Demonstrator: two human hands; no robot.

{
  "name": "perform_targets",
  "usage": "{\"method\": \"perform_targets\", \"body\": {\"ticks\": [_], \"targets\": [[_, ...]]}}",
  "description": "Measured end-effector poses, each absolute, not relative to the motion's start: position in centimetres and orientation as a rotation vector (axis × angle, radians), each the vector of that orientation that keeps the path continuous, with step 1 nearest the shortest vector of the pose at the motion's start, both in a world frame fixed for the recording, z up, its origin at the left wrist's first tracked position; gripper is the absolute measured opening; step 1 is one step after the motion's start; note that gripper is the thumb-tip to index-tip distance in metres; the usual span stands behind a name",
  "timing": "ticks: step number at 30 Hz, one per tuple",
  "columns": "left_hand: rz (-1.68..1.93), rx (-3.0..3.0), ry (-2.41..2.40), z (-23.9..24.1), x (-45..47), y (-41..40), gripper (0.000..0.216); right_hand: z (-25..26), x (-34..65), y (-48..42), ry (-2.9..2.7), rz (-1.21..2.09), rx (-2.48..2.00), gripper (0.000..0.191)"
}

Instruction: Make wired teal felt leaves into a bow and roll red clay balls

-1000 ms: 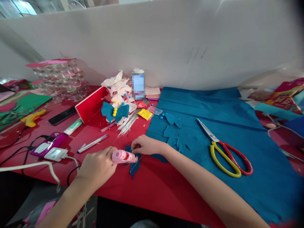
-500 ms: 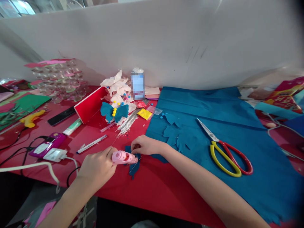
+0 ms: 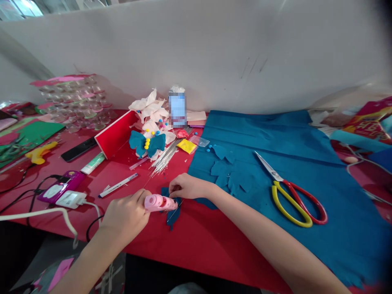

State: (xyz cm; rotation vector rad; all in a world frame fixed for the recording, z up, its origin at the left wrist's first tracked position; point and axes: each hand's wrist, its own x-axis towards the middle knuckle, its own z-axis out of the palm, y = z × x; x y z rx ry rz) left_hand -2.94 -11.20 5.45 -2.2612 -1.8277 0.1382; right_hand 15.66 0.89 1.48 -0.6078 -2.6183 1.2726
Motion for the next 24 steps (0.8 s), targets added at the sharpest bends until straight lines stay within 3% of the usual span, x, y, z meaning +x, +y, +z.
{"method": "perform_targets", "body": {"ticks": [24], "targets": [[0.042, -2.182, -1.76, 5.0, -3.8, -12.9, 0.024, 2.0, 15.6, 0.7, -2.633, 1.266, -0.645, 0.01]]}}
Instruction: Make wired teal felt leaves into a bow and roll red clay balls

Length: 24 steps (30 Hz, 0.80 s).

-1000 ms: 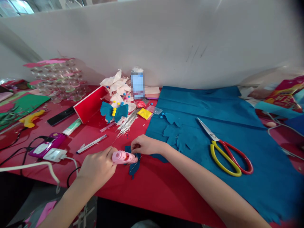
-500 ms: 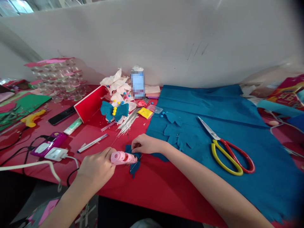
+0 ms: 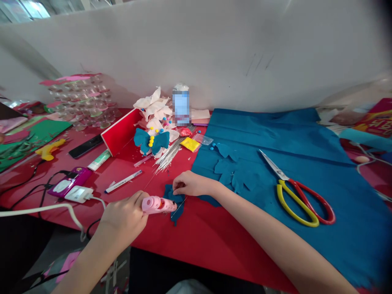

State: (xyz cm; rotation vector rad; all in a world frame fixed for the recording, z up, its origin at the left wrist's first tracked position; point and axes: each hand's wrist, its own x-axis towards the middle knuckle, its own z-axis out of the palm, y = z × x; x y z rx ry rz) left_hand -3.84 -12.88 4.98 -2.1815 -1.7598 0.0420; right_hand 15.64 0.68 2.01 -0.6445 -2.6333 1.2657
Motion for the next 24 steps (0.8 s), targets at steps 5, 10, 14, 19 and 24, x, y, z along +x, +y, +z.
{"method": "perform_targets", "body": {"ticks": [5, 10, 14, 19, 24], "targets": [[-0.154, -2.173, -1.522, 5.1, -4.1, -13.5, 0.022, 2.0, 15.6, 0.7, -2.65, 1.246, -0.638, 0.009], [-0.204, -2.171, -1.511, 5.4, -4.3, -13.9, 0.021, 2.0, 15.6, 0.7, -2.658, 1.226, -0.637, 0.01], [-0.197, -2.176, -1.493, 5.6, -4.4, -14.4, 0.022, 1.7, 15.6, 0.8, -2.654, 1.226, -0.642, 0.009], [-0.196, -2.195, -1.529, 5.9, -4.3, -14.8, 0.021, 1.6, 15.6, 0.8, -2.649, 1.232, -0.641, 0.009], [-0.176, -2.205, -1.537, 5.9, -4.5, -14.8, 0.022, 1.9, 15.6, 0.7, -2.645, 1.239, -0.65, 0.008]]}}
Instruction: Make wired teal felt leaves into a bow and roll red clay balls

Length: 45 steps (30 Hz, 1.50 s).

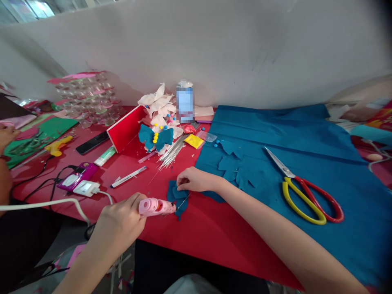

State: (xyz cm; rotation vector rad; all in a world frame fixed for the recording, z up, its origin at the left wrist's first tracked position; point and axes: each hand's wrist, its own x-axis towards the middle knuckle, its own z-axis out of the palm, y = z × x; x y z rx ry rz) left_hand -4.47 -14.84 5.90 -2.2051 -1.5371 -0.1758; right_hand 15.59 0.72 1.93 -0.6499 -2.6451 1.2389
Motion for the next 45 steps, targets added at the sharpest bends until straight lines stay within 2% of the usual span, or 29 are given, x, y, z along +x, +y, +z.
{"method": "perform_targets", "body": {"ticks": [19, 24, 30, 36, 45], "targets": [[-0.139, -2.114, -1.679, 5.2, -2.6, -12.2, 0.01, 1.8, 15.7, 0.7, -2.639, 1.247, -0.634, 0.009], [-0.137, -2.144, -1.652, 5.3, -3.3, -13.1, 0.012, 1.6, 15.7, 0.8, -2.627, 1.262, -0.623, 0.008], [-0.148, -2.189, -1.553, 6.6, -3.8, -14.8, 0.024, 1.6, 15.7, 0.9, -2.618, 1.269, -0.625, 0.008], [-0.143, -2.119, -1.697, 5.8, -3.9, -14.2, 0.015, 1.7, 15.7, 0.8, -2.631, 1.249, -0.624, 0.009], [-0.155, -2.205, -1.82, 5.7, -4.8, -14.8, 0.022, 1.8, 15.8, 0.7, -2.621, 1.273, -0.633, 0.01]]}}
